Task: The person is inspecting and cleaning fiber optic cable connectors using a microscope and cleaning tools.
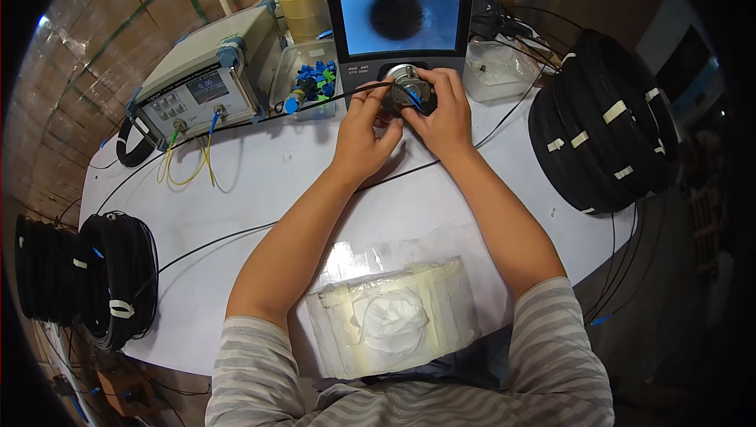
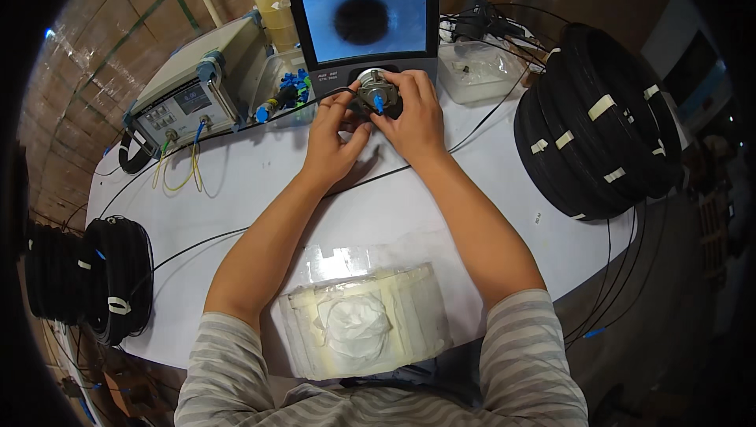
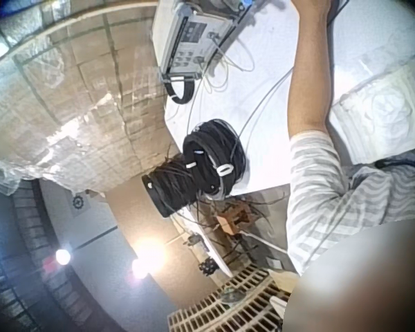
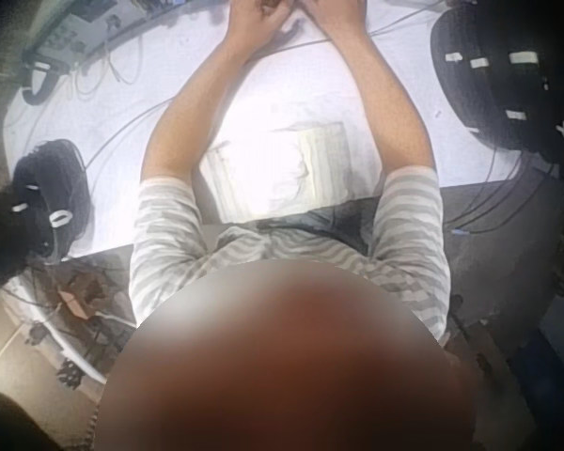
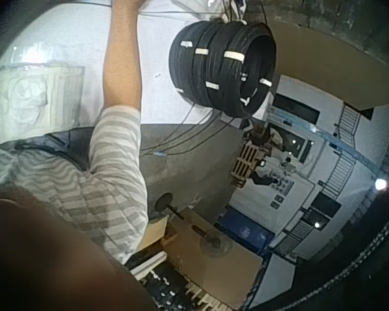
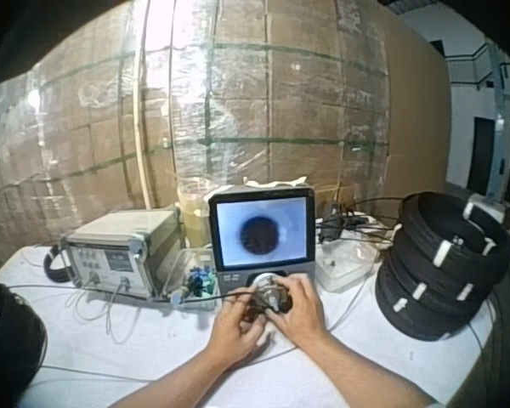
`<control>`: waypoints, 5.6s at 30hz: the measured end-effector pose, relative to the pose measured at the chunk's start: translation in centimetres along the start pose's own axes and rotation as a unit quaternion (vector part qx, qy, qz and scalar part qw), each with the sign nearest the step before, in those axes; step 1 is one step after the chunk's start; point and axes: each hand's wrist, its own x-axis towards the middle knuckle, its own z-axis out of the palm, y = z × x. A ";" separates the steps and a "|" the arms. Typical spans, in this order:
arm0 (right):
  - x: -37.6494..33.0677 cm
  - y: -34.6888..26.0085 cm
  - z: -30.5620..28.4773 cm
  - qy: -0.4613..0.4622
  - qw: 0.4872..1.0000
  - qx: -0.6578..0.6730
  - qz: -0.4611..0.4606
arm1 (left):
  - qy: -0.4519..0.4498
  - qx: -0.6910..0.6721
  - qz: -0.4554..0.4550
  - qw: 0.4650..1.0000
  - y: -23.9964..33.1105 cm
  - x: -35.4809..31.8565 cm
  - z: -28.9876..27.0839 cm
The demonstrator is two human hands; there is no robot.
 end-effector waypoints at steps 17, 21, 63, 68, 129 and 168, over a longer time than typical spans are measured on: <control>0.1 0.6 0.8 0.002 0.999 -0.036 0.038 | -0.030 0.001 0.018 0.999 0.1 0.1 -0.1; 0.2 0.6 0.8 0.007 0.999 -0.042 0.024 | -0.033 -0.004 0.014 0.999 0.1 0.1 -0.1; -0.9 0.5 0.5 -0.037 0.997 -0.036 0.055 | -0.035 0.003 0.011 0.999 0.4 0.1 0.0; -0.9 0.4 0.7 -0.019 0.999 -0.025 0.042 | -0.026 -0.021 0.006 0.999 0.3 0.1 0.0; -0.8 0.5 0.3 -0.015 0.999 -0.007 0.048 | -0.019 -0.012 -0.023 0.999 0.7 -0.2 -0.1; -0.9 0.6 0.1 -0.019 0.998 0.023 0.053 | -0.044 -0.005 -0.025 0.999 1.0 1.1 -0.4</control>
